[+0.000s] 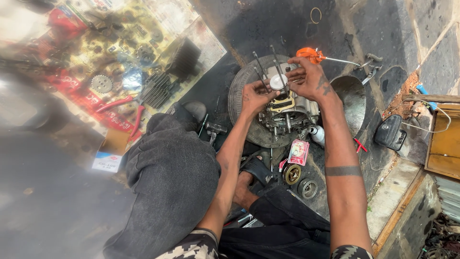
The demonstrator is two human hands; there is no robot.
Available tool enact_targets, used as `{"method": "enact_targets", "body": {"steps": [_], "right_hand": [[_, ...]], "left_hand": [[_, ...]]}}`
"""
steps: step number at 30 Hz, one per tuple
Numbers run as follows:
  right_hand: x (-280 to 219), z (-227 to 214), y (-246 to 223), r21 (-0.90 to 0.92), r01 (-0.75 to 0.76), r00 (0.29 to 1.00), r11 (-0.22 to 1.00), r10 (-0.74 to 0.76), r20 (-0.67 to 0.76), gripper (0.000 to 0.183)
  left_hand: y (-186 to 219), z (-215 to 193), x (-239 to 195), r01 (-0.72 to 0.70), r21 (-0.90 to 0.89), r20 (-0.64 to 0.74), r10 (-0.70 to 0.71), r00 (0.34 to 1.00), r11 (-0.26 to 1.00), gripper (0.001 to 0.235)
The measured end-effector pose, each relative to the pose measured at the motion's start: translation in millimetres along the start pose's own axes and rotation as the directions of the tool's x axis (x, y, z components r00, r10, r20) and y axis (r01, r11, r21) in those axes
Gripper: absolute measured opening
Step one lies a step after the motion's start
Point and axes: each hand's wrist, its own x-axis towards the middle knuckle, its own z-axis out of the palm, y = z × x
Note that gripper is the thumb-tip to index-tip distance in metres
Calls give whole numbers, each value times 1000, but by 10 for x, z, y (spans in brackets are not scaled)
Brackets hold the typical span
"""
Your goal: The person sits on the ground assembling a motorcycle engine. They pick up the cylinder block, fit the piston and pin into it, align the cylinder over the piston and lower it onto the engine crankcase, then press the piston rings in while seating the cylinder.
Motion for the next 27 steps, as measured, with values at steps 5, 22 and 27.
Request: {"method": "enact_targets", "body": {"steps": [5, 22, 27], "right_hand": [[2, 15, -54, -31, -17, 1000, 999, 17, 0, 59], [23, 24, -166, -179, -38, 999, 983, 38, 1, 53], [52, 9, -264, -218, -60, 997, 974, 69, 34, 54]], "left_hand": [[-11, -7, -3, -3, -2, 5, 3, 1000, 1000, 47], [5, 22, -32, 25, 17, -51, -24, 998, 1000, 42], [-79, 33, -17, 27, -51, -62, -30, 998, 998, 42]]}}
